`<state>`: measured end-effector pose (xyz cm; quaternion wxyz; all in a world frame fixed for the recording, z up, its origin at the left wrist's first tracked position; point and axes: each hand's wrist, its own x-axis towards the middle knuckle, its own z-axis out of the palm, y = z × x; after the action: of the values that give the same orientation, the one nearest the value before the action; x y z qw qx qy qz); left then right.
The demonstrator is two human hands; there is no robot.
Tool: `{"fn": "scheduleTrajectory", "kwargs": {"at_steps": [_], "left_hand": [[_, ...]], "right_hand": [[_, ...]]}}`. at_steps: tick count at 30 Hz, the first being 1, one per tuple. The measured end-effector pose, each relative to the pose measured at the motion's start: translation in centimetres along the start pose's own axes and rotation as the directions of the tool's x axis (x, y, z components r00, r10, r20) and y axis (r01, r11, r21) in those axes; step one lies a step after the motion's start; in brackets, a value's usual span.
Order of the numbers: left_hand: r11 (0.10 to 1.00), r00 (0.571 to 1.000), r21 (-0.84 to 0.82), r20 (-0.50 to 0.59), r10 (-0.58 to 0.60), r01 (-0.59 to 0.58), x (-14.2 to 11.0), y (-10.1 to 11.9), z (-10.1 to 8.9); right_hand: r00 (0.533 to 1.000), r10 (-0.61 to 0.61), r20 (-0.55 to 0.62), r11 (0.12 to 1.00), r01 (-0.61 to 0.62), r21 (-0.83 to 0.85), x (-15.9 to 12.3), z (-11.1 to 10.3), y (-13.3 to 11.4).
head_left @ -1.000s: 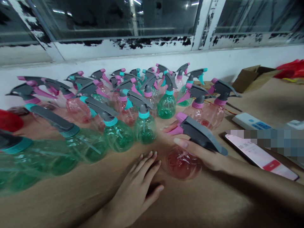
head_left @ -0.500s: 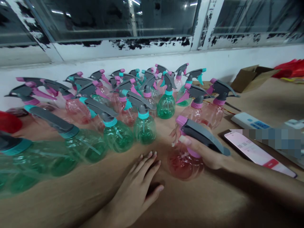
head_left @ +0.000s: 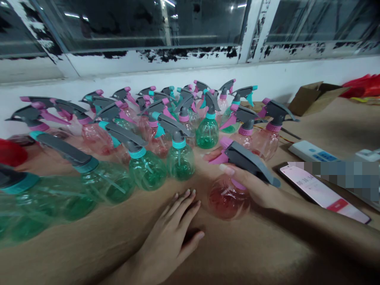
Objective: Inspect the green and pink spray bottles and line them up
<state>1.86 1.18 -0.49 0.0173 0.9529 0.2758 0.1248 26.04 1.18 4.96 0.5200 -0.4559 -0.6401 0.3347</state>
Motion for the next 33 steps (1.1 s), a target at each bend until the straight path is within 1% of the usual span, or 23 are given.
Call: {"fn": "scheduleTrajectory", "kwargs": {"at_steps": [5, 10, 15, 18, 21, 25, 33], "left_hand": [[1.000, 1.000, -0.012, -0.005, 0.002, -0.002, 0.0, -0.1, 0.0], [1.000, 1.000, -0.012, -0.011, -0.003, 0.003, 0.0, 0.0, 0.1], [1.000, 1.000, -0.006, -0.001, 0.004, -0.004, 0.1, 0.0, 0.0], [1.000, 1.000, -0.008, 0.001, -0.001, 0.001, 0.1, -0.1, 0.0], [1.000, 1.000, -0.013, -0.001, -0.003, 0.003, 0.1, -0.1, 0.0], [1.000, 1.000, -0.018, -0.023, 0.000, 0.000, 0.0, 0.0, 0.0], [1.000, 1.000, 0.008, -0.001, -0.001, 0.001, 0.0, -0.2, 0.2]], "right_hand": [[1.000, 0.015, -0.004, 0.999, -0.016, -0.038, 0.2, 0.2, -1.1], [0.999, -0.022, 0.046, 0.998, 0.019, 0.053, 0.5, 0.5, -2.3], [0.999, -0.020, 0.046, 0.999, 0.018, 0.036, 0.5, 0.5, -2.1], [1.000, -0.001, 0.021, 1.000, 0.001, -0.017, 0.4, 0.5, -1.9], [1.000, -0.017, 0.001, 0.999, 0.017, -0.035, 0.4, 0.5, -1.7], [0.999, -0.025, 0.021, 0.998, 0.026, -0.051, 0.4, 0.4, -1.7], [1.000, 0.001, 0.012, 0.998, 0.000, -0.070, 0.5, 0.6, -1.9]]}}
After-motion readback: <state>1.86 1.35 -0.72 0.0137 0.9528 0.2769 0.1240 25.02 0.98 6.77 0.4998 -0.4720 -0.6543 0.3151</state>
